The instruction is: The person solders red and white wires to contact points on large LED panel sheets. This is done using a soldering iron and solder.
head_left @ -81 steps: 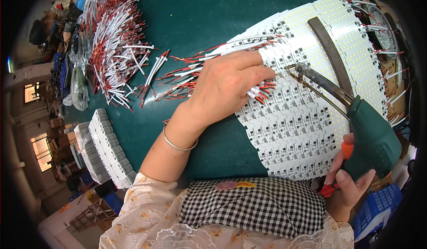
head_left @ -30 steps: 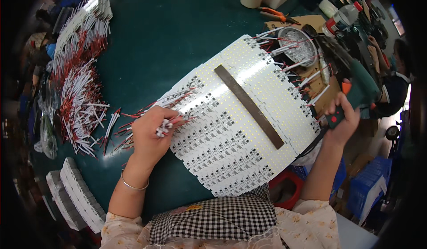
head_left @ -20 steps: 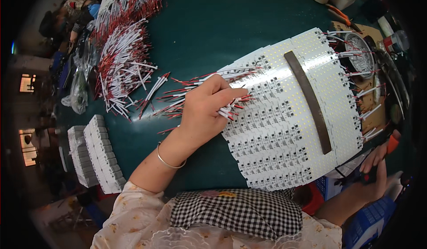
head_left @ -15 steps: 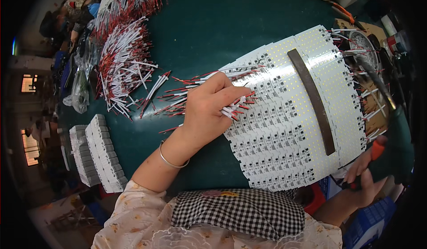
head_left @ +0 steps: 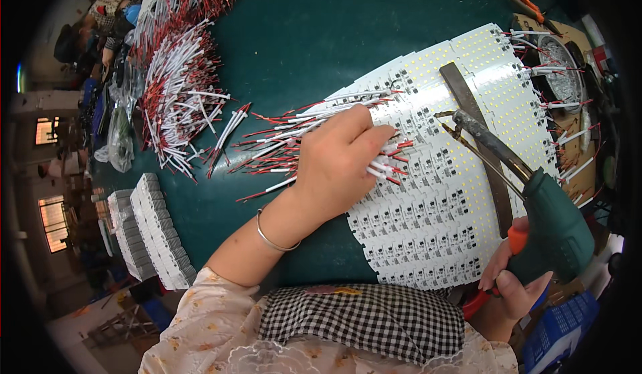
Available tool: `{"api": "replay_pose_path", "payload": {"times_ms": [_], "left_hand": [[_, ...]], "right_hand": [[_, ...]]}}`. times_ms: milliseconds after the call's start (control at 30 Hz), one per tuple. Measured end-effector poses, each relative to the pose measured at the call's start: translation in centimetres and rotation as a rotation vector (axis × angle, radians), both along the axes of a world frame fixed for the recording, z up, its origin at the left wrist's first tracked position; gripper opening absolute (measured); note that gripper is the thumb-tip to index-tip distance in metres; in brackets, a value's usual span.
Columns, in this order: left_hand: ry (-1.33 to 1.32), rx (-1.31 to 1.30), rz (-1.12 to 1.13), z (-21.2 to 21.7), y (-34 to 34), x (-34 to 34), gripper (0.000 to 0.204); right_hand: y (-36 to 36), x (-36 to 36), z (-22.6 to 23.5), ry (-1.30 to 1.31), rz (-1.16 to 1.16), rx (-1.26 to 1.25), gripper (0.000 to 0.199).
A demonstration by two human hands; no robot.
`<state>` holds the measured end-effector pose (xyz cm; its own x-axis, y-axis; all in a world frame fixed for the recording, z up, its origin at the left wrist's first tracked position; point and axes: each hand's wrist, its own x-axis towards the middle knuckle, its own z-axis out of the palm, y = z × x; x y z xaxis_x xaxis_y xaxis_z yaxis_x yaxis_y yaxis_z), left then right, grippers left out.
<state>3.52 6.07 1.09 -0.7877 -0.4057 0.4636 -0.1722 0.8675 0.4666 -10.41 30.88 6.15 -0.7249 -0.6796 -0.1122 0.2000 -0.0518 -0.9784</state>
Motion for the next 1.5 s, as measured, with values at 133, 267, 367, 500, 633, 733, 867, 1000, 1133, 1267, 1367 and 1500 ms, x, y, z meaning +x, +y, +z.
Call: {"api": "replay_pose_path", "payload": {"times_ms": [133,267,367,500,633,733,867,1000,1133,1267,1367,1500], "left_hand": [[0.018,-0.001,-0.026,-0.2,-0.1,0.0,0.039],[-0.025,-0.028,-0.038,0.3,0.3,0.3,0.038],[-0.012,-0.043,-0.038,0.1,0.3,0.4,0.035],[0.013,-0.011,-0.060,0.1,0.4,0.2,0.034],[-0.004,-0.009,-0.070,0.0,0.3,0.2,0.034],[-0.029,0.009,-0.063,0.1,0.4,0.4,0.033],[-0.043,0.024,-0.057,0.2,0.4,0.3,0.032],[-0.038,0.063,-0.065,0.1,0.1,0.2,0.032],[-0.025,0.088,-0.073,-0.1,0.0,0.3,0.033],[0.032,0.085,-0.079,-0.3,-0.3,0.3,0.039],[0.036,0.094,-0.085,-0.4,-0.3,0.3,0.040],[0.020,0.110,-0.085,-0.2,-0.3,0.2,0.042]], "right_hand": [[0.0,0.5,-0.3,-0.038,0.001,0.070,0.069],[-0.4,0.9,-0.5,-0.050,0.024,0.117,0.068],[-0.7,1.2,-0.1,-0.065,0.014,0.141,0.068],[-0.8,1.3,-0.2,-0.090,0.000,0.175,0.068],[-1.2,1.5,-0.1,-0.088,-0.014,0.190,0.068],[-0.9,1.4,-0.3,-0.086,-0.014,0.188,0.066],[-1.2,1.5,-0.2,-0.084,0.002,0.174,0.064],[-1.0,1.5,0.3,-0.116,0.035,0.238,0.063],[-1.6,1.4,1.2,-0.215,0.047,0.262,0.045],[-1.4,1.2,0.9,-0.185,0.112,0.255,0.047],[-1.9,1.8,1.1,-0.192,0.028,0.324,0.053],[-1.2,1.7,0.3,-0.137,0.055,0.310,0.060]]}}
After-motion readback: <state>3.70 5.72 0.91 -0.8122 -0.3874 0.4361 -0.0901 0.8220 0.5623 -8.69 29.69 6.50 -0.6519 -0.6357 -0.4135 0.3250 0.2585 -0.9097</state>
